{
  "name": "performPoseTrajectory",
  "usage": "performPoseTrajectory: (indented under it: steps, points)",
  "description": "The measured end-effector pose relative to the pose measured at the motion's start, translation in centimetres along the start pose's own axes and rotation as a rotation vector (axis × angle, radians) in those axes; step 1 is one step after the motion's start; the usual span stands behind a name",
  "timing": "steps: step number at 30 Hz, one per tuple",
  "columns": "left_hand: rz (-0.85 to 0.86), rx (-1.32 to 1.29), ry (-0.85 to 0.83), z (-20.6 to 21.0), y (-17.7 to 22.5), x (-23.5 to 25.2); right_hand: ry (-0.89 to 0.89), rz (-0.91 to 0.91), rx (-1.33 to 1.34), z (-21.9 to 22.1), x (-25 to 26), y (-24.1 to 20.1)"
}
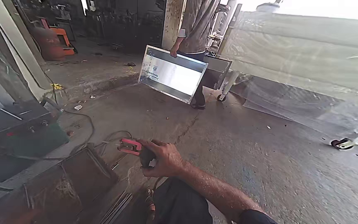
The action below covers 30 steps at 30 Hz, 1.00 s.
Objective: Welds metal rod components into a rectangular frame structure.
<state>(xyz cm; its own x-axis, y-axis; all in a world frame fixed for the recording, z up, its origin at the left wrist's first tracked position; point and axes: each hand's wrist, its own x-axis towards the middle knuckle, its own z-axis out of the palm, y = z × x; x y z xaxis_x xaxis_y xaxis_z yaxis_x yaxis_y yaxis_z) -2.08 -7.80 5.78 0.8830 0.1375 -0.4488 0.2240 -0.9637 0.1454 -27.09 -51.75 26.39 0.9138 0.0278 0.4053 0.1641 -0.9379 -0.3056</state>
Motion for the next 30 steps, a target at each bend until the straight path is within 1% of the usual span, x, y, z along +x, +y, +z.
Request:
performPoseTrajectory:
  steps: [2,3,4,5,7,8,10,14,16,18,20,24,26,30]
  points:
    - [0.058,0.000,0.027,-0.5,0.5,-0.8,0.008,0.056,-0.004,-0.7,-0.2,0.2]
    - [0.053,0.013,0.041,-0.9,0.2,-2.1,0.008,0.083,-0.005,-0.6,-0.5,0.1]
    - [0.010,0.017,0.030,-1.6,0.1,-3.6,0.021,0.088,0.001,-0.2,-0.8,0.1]
    - [-0.028,0.003,0.031,-1.8,-0.4,-3.8,0.034,0.082,0.008,0.2,-1.0,0.3]
    - [-0.048,-0.021,0.073,-1.4,-1.9,-1.9,0.054,0.064,-0.001,0.3,-0.9,0.8]
    - [-0.049,-0.023,0.094,-1.4,-1.6,-1.7,0.062,0.063,-0.007,0.2,-0.9,1.1]
    - [-0.063,-0.042,0.105,-1.2,-0.2,-1.9,0.063,0.055,-0.012,0.1,-1.2,1.6]
    - [0.013,-0.194,0.103,0.1,3.4,-0.7,0.049,0.018,0.004,0.9,-0.4,1.7]
    - [0.036,-0.217,0.099,1.0,5.5,-0.7,0.028,0.015,0.006,1.1,0.0,1.7]
    - [0.023,-0.251,0.118,2.0,7.8,-1.1,0.026,0.011,-0.003,1.3,0.3,1.7]
    - [-0.024,-0.289,0.095,3.3,10.2,-2.1,0.025,0.011,-0.020,1.5,0.4,1.5]
    - [-0.059,-0.267,0.076,5.9,13.9,-2.3,0.020,-0.001,-0.039,1.5,0.8,1.1]
    - [-0.067,-0.231,0.079,6.0,14.7,-2.6,0.021,-0.003,-0.037,1.5,0.7,0.9]
    - [-0.143,-0.257,0.070,5.2,15.0,-1.7,0.002,0.003,-0.040,1.3,0.7,0.7]
